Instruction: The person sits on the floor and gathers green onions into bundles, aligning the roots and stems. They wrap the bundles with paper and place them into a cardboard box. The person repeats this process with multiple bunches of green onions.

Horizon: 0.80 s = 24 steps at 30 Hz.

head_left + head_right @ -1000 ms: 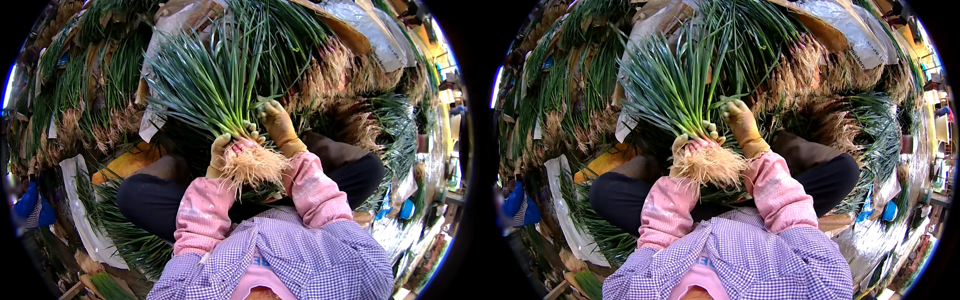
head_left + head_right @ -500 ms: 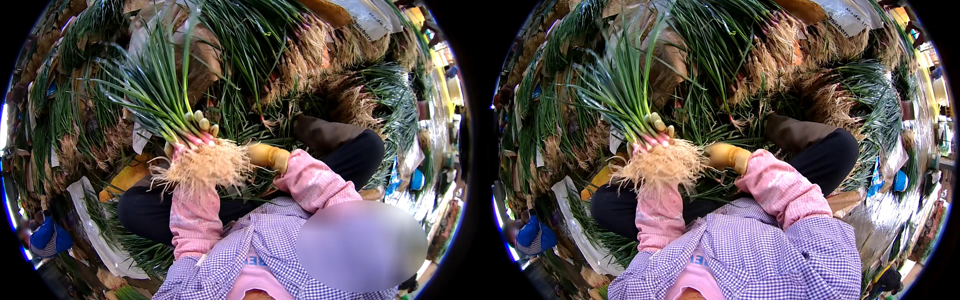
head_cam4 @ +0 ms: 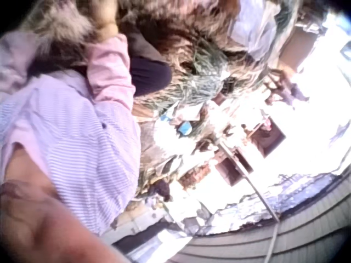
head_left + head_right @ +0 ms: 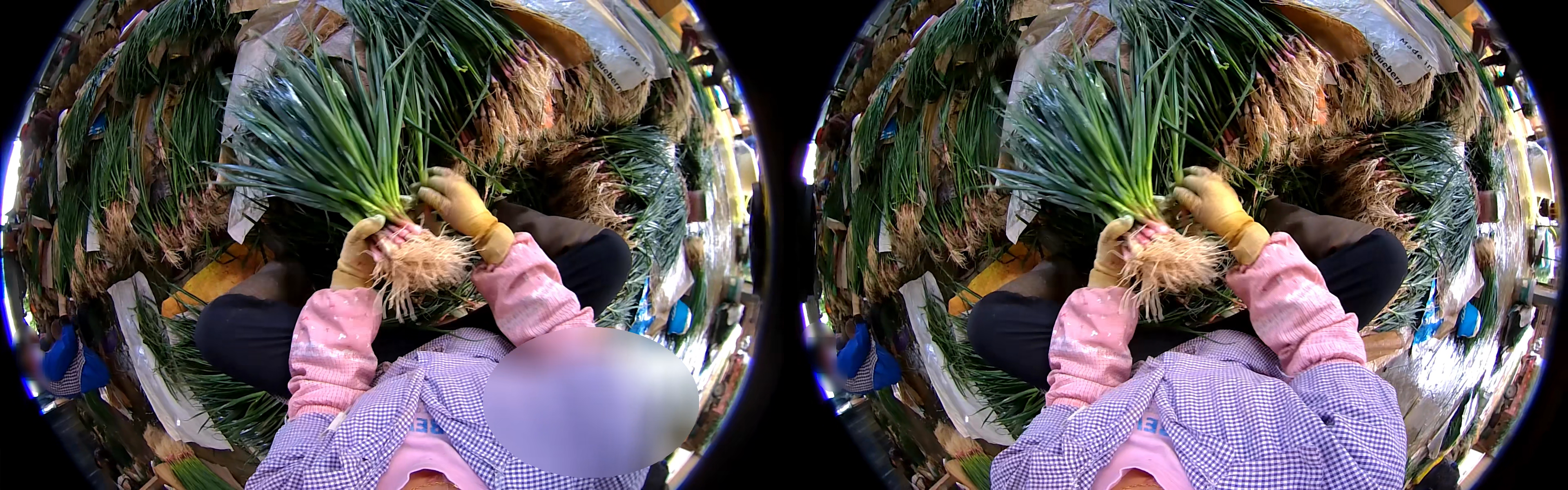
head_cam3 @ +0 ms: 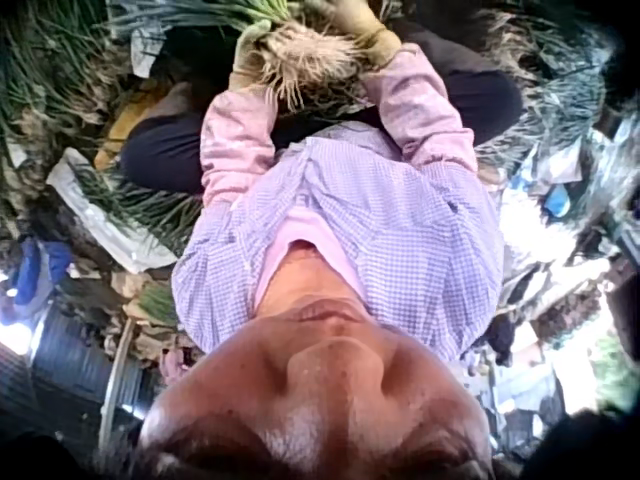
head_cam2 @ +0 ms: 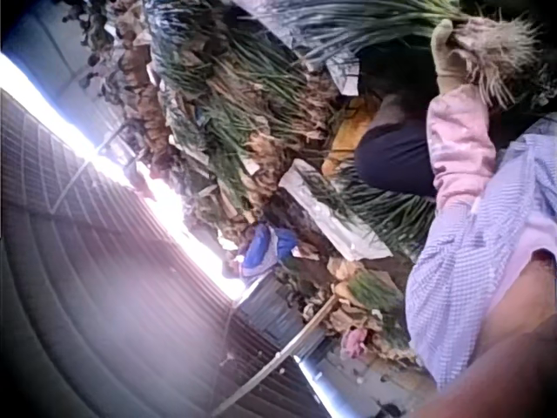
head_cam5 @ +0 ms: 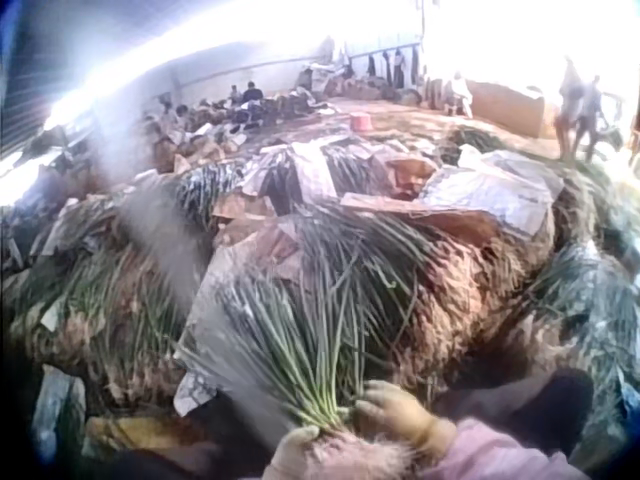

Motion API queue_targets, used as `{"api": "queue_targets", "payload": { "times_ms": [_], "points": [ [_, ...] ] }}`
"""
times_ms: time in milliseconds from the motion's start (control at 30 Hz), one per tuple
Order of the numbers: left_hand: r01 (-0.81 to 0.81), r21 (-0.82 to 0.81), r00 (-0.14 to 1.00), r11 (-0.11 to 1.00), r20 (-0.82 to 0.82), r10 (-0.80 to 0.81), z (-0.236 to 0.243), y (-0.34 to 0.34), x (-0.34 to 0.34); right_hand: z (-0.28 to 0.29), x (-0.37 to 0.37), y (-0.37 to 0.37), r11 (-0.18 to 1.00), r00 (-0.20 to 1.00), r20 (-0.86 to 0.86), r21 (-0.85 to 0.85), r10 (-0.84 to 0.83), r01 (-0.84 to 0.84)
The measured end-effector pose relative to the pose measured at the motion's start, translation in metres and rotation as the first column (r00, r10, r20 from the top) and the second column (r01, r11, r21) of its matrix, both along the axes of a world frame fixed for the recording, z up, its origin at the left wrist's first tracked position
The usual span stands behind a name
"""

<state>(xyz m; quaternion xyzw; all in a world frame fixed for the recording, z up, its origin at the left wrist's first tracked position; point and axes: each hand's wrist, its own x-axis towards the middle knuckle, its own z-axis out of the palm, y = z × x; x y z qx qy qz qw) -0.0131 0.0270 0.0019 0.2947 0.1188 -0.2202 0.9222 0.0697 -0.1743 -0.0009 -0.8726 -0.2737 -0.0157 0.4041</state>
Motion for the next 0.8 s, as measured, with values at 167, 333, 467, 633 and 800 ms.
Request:
{"api": "queue_targets", "payload": {
  "times_ms": [167, 333, 467, 633, 800],
  "points": [
    [0.04, -0.225, 0.999, 0.973, 0.015, -0.038, 0.024, -0.011, 0.006, 0.042, 0.015, 0.025, 0.88, 0.627, -0.776, 0.346, 0.074, 0.324],
    [-0.076, -0.18, 0.996, 0.981, -0.064, 0.065, 0.032, -0.012, 0.0, 0.03, 0.012, 0.045, 0.88, 0.476, -0.871, 0.319, 0.125, 0.351],
    [-0.006, -0.411, 0.999, 0.911, 0.043, 0.026, 0.026, -0.007, 0.003, 0.035, -0.003, 0.038, 0.538, 0.201, -0.815, 0.522, 0.544, 0.662],
    [-0.081, -0.402, 0.995, 0.912, 0.014, 0.095, 0.01, -0.033, 0.006, -0.052, 0.005, 0.011, 0.477, 0.288, -0.945, 0.327, 0.156, 0.816],
    [-0.037, -0.292, 0.996, 0.956, 0.063, 0.058, 0.002, -0.022, -0.001, -0.01, -0.004, -0.028, 0.917, 0.265, -0.96, 0.026, -0.088, 0.398]
  ]
}}
